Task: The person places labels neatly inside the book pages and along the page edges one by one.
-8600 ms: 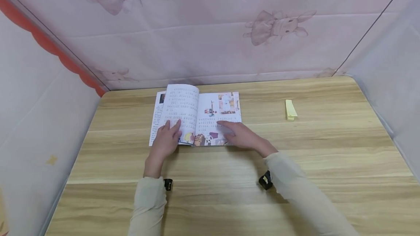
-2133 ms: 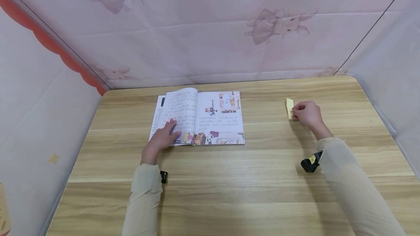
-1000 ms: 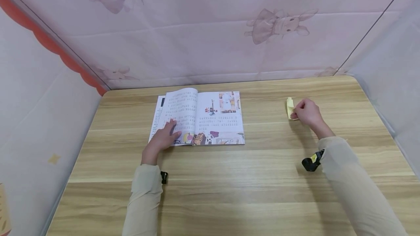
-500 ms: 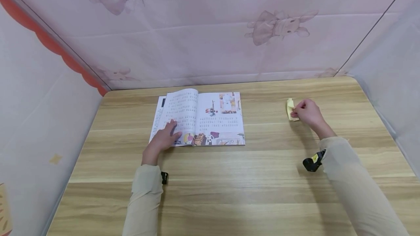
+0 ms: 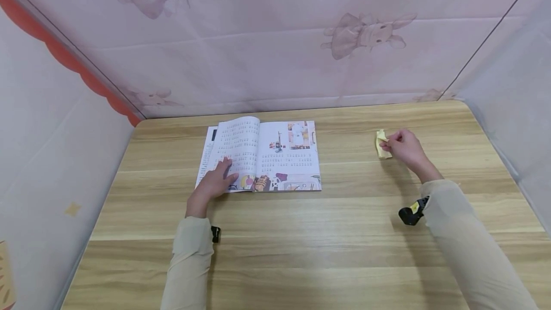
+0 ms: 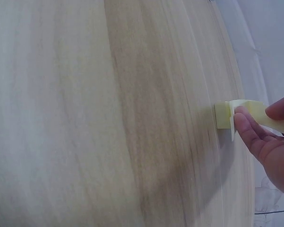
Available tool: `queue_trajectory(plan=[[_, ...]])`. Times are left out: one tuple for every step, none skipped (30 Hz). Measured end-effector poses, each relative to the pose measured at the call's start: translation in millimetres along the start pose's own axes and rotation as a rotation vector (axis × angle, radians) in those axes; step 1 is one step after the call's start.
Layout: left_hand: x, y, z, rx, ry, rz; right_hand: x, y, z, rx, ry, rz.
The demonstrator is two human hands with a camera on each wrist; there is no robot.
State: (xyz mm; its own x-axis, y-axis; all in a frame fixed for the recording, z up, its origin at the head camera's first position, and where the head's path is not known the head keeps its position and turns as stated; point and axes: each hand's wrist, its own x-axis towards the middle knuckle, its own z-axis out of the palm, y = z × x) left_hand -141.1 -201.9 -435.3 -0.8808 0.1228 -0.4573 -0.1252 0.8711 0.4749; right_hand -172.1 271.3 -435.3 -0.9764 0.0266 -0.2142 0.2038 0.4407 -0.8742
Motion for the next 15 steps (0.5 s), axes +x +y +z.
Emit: queue_trajectory(plan=[[0.0, 0.0, 0.1, 0.001, 0.001, 0.000, -0.1, 0.6, 0.0, 0.007, 0.000, -0.005], [0.1, 0.0, 0.2, 0.002, 0.002, 0.001, -0.2, 1.0, -0.1, 0.016, 0.000, -0.006], [0.1, -0.1, 0.3, 0.002, 0.003, 0.001, -0.4, 1.5, -0.2, 0.022, -0.001, -0.009], [0.2, -0.2, 0.4, 0.001, 0.004, 0.002, -0.7, 1.8, -0.2, 0.029, -0.002, -0.011], [0.3, -0.3, 0.5, 0.001, 0.004, 0.002, -0.8, 2.2, -0.3, 0.035, -0.004, -0.012], [0.5, -0.4, 0.7, 0.001, 0.005, 0.002, -1.1, 2.3, -0.3, 0.042, -0.006, -0.013], [0.7, -0.5, 0.8, 0.001, 0.004, 0.003, -1.0, 2.7, -0.3, 0.050, -0.007, -0.015], [0.8, -0.5, 0.8, 0.000, 0.005, 0.002, -1.1, 2.6, -0.4, 0.052, -0.009, -0.018], [0.9, -0.6, 0.9, -0.001, 0.005, 0.002, -1.0, 2.6, -0.4, 0.052, -0.010, -0.022], [1.0, -0.6, 1.0, -0.001, 0.005, 0.002, -0.9, 2.5, -0.5, 0.052, -0.011, -0.024], [1.0, -0.5, 1.1, 0.000, 0.005, 0.001, -0.9, 2.1, -0.5, 0.054, -0.013, -0.025], [1.0, -0.5, 1.2, -0.001, 0.005, 0.001, -0.9, 1.7, -0.6, 0.052, -0.016, -0.025], [1.0, -0.4, 1.3, -0.001, 0.005, 0.000, -1.0, 1.2, -0.7, 0.051, -0.020, -0.023], [1.0, -0.4, 1.4, -0.002, 0.005, -0.001, -1.0, 0.7, -0.9, 0.050, -0.024, -0.020], [1.1, -0.4, 1.5, -0.002, 0.004, -0.003, -1.1, 0.0, -0.9, 0.051, -0.030, -0.017]])
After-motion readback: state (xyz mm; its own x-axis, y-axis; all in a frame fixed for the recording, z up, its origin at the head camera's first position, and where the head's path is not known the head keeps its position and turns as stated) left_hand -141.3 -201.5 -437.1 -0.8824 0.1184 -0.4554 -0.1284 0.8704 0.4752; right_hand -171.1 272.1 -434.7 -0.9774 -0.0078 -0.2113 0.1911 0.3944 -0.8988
